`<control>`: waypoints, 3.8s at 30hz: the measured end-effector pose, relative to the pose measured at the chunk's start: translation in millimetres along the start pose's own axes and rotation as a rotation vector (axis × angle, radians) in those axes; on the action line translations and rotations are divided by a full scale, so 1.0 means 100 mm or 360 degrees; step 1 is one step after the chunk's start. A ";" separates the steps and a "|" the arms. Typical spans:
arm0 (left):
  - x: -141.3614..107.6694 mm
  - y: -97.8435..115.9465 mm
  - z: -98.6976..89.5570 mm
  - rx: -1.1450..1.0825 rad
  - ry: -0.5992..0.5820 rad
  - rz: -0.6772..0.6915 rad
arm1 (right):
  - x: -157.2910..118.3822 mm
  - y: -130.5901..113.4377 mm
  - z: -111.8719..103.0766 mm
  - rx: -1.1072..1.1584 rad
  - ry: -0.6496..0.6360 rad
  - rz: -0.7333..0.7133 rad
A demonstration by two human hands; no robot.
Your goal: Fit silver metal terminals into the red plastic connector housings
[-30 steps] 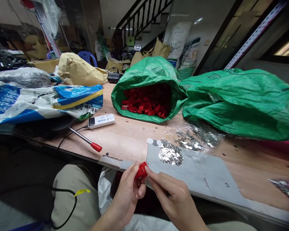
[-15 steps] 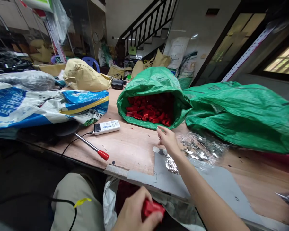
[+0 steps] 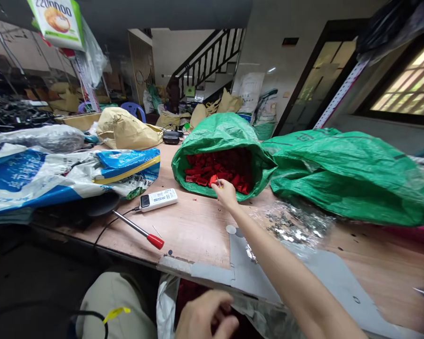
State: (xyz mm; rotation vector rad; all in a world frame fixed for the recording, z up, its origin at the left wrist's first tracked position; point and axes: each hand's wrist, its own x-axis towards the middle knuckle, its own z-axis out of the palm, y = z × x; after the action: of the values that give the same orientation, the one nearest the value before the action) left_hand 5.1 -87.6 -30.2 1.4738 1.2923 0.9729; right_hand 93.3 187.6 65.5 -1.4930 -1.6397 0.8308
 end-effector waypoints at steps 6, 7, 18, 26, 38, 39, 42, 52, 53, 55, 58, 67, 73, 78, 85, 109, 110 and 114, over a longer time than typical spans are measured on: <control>0.26 0.27 -0.28 -0.0987 0.0511 -0.0218 | -1.66 0.21 -0.42 0.0007 -0.0462 -0.0449; 0.30 0.29 -0.26 -0.1083 0.0430 -0.0234 | -1.91 0.25 -0.49 0.0022 -0.0536 -0.0494; 0.64 0.39 0.07 -0.0398 0.0099 0.0062 | -2.27 1.06 -1.49 -0.0440 0.0357 -0.0292; 0.79 0.22 0.11 0.0120 0.0124 0.0500 | -1.33 1.02 -1.70 -0.1227 0.0167 -0.0273; 0.78 0.21 0.02 -0.0408 0.0109 0.0196 | -0.99 1.06 -1.53 -0.1304 0.0201 -0.0082; 0.78 0.21 0.01 -0.0443 0.0127 0.0198 | -1.04 1.03 -1.54 -0.1282 0.0264 -0.0085; 0.78 0.21 -0.01 -0.0539 0.0184 0.0201 | -1.27 0.89 -1.51 -0.0935 0.0432 -0.0155; 0.74 0.19 0.02 -0.0331 0.0211 0.0511 | -1.90 0.63 -0.87 0.0399 -0.0283 0.0293; 0.74 0.19 0.02 -0.0317 0.0209 0.0526 | -1.90 0.65 -0.84 0.0373 -0.0274 0.0274; 0.74 0.21 0.02 -0.0303 0.0212 0.0552 | -1.89 0.67 -0.81 0.0340 -0.0281 0.0249; 0.74 0.22 0.01 -0.0286 0.0222 0.0588 | -1.86 0.67 -0.80 0.0343 -0.0317 0.0289; 0.72 0.14 0.02 -0.0504 0.0374 0.0618 | -1.95 0.55 -0.74 0.1124 -0.0589 0.0780; 0.71 0.15 0.04 -0.0556 0.0421 0.0681 | -1.96 0.64 -0.80 0.1065 -0.0655 0.0679; 0.71 0.11 0.04 -0.0476 0.0379 0.0801 | -2.02 0.71 -0.70 0.0686 -0.0452 0.0435; 0.71 0.15 0.02 -0.0399 0.0315 0.0883 | -2.13 0.64 -0.74 0.0912 -0.0572 0.0630; 0.73 0.15 0.08 -0.0112 0.0257 0.0814 | -0.99 0.82 -1.14 -0.1039 -0.0110 -0.0266; 0.73 0.14 0.08 -0.0079 0.0229 0.0811 | -0.91 0.82 -1.13 -0.1104 -0.0180 -0.0274; 0.73 0.11 0.14 -0.0061 0.0180 0.0768 | -0.83 0.78 -1.06 -0.1155 -0.0282 -0.0336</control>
State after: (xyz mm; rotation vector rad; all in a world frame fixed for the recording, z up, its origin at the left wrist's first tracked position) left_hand 30.9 -17.5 -23.7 1.7625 1.0027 1.3999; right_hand 227.2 111.2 43.7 -1.6941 -2.3402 0.2498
